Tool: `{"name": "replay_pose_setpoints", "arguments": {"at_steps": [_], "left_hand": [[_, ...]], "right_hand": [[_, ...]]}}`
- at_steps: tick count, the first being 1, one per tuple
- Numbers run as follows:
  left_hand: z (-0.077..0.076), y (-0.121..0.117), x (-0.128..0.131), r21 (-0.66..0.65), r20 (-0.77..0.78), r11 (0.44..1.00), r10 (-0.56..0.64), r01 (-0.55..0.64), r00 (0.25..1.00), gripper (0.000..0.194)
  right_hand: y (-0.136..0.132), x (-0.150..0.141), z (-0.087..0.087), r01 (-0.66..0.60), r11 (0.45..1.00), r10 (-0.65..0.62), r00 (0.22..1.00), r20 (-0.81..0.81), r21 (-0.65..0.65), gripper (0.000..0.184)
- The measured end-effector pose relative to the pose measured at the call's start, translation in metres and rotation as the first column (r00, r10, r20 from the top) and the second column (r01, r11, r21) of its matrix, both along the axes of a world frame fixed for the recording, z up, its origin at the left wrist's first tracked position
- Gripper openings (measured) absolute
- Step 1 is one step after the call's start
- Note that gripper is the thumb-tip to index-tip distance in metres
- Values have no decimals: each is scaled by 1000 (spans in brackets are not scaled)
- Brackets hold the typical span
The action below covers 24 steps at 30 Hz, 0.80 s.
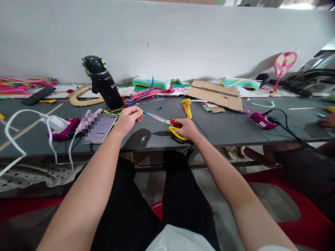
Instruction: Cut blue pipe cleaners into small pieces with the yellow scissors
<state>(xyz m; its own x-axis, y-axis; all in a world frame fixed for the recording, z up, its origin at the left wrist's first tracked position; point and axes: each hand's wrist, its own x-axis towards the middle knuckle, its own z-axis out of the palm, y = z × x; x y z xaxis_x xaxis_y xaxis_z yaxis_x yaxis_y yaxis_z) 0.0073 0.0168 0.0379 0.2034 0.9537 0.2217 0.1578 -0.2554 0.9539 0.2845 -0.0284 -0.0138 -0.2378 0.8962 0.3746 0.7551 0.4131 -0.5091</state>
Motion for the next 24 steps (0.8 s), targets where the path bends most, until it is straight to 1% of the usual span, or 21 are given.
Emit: {"name": "replay_pose_setpoints", "arguments": {"at_steps": [8, 13, 15, 19, 24], "left_hand": [[-2, 1, 0, 37, -5, 999, -4, 4, 1000, 13], [-1, 1, 0, 16, 26, 1000, 10, -10, 1000, 12], [-1, 1, 1, 5, 44, 1000, 13, -13, 999, 12], [-2, 2, 2, 27, 25, 999, 42, -43, 999, 16], [-5, 2, 3, 55, -46, 996, 69, -67, 997, 25]], "right_hand": [[2, 1, -2, 7, 1000, -6, 1000, -9, 18, 22], [1, 2, -2, 61, 997, -57, 994, -97, 36, 29], [-1, 2, -1, 53, 998, -48, 993, -107, 41, 31], [-4, 0, 1, 27, 999, -25, 999, -38, 29, 31], [-5, -2, 2, 44, 999, -45, 999, 6, 28, 29]]}}
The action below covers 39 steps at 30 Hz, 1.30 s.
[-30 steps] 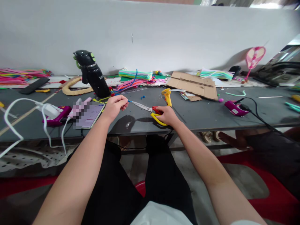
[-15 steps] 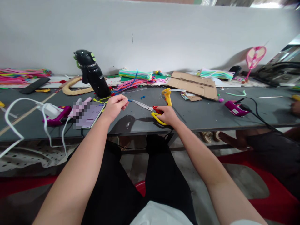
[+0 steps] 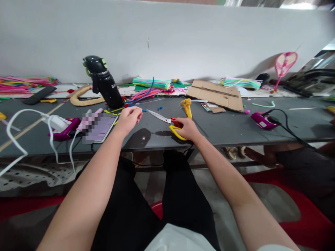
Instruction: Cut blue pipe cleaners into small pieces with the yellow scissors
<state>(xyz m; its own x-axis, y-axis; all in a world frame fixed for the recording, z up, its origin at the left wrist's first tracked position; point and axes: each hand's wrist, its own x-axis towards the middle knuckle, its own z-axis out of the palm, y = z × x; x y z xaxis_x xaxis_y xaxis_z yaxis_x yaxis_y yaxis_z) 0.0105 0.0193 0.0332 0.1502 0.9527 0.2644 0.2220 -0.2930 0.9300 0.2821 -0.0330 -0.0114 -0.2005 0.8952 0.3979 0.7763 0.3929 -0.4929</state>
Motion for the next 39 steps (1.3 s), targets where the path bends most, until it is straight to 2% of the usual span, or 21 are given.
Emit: {"name": "replay_pose_setpoints", "arguments": {"at_steps": [8, 27, 35, 39], "left_hand": [[-1, 0, 1, 30, -58, 1000, 8, -7, 998, 26], [3, -4, 3, 23, -66, 1000, 5, -3, 998, 24], [1, -2, 4, 7, -21, 1000, -1, 1, 1000, 25], [1, -2, 3, 9, -28, 1000, 2, -1, 1000, 26]], "right_hand": [[0, 0, 0, -12, 1000, 12, 1000, 3, 5, 27], [6, 2, -4, -15, 1000, 15, 1000, -5, -16, 22], [4, 3, -3, 40, 999, -39, 997, -66, 25, 29], [1, 1, 0, 26, 999, -24, 998, -51, 20, 31]]}}
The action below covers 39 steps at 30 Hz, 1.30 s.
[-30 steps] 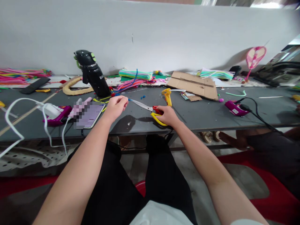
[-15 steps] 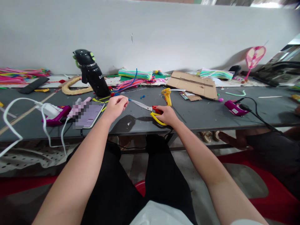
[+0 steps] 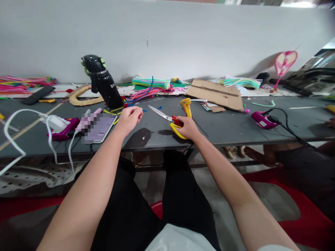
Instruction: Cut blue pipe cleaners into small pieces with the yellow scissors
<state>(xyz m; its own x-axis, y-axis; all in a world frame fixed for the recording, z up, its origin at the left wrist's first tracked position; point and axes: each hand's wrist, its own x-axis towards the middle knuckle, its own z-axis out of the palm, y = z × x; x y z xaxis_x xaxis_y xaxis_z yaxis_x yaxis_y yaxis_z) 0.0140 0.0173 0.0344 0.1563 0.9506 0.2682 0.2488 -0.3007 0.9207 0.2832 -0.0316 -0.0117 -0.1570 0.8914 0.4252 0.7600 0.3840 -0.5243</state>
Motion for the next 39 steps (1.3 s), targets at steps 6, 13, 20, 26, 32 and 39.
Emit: {"name": "replay_pose_setpoints", "arguments": {"at_steps": [6, 13, 20, 26, 32, 39], "left_hand": [[2, -2, 1, 5, -18, 1000, 3, -3, 1000, 26], [2, -3, 2, 2, -52, 1000, 15, -15, 999, 27], [1, -2, 1, 17, -91, 1000, 27, -26, 995, 28], [0, -1, 2, 20, -77, 1000, 13, -12, 997, 28], [2, -4, 3, 10, -75, 1000, 6, -5, 997, 27], [3, -4, 3, 4, -72, 1000, 11, -11, 997, 26]], "right_hand": [[-1, -2, 0, -16, 1000, 16, 999, 46, -4, 31], [2, 0, -3, -18, 1000, 19, 998, 65, -9, 30], [0, -1, 0, -20, 999, 22, 998, 61, -32, 24], [2, 0, -2, -36, 999, 38, 997, 68, -21, 24], [4, 2, -4, -35, 999, 37, 996, 76, -26, 21], [2, 1, -3, -26, 999, 29, 997, 71, -42, 18]]}}
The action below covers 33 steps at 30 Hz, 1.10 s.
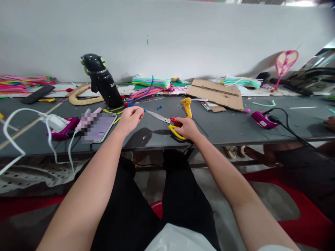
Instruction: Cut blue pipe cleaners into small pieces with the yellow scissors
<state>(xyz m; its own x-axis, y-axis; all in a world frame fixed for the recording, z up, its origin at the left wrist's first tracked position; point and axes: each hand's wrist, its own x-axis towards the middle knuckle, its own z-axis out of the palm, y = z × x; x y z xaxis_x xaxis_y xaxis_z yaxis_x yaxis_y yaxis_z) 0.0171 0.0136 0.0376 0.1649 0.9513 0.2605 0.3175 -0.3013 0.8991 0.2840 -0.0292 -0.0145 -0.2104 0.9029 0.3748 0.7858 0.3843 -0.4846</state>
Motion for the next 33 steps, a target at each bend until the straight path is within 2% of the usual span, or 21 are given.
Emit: {"name": "replay_pose_setpoints", "arguments": {"at_steps": [13, 18, 23, 33], "left_hand": [[-4, 3, -1, -2, 55, 1000, -29, 29, 998, 24], [-5, 5, -1, -27, 68, 999, 19, -17, 998, 24], [-5, 5, 0, -42, 89, 998, 42, -38, 995, 27], [-6, 5, 2, -59, 120, 997, 51, -44, 992, 28]], "right_hand": [[1, 1, -1, 3, 1000, -3, 1000, -29, 10, 19], [-2, 0, 2, 48, 998, -46, 997, -61, 30, 31], [-5, -1, 4, 9, 1000, -9, 1000, -7, 27, 28], [-5, -3, 5, 20, 999, -21, 1000, 16, 31, 27]]}}
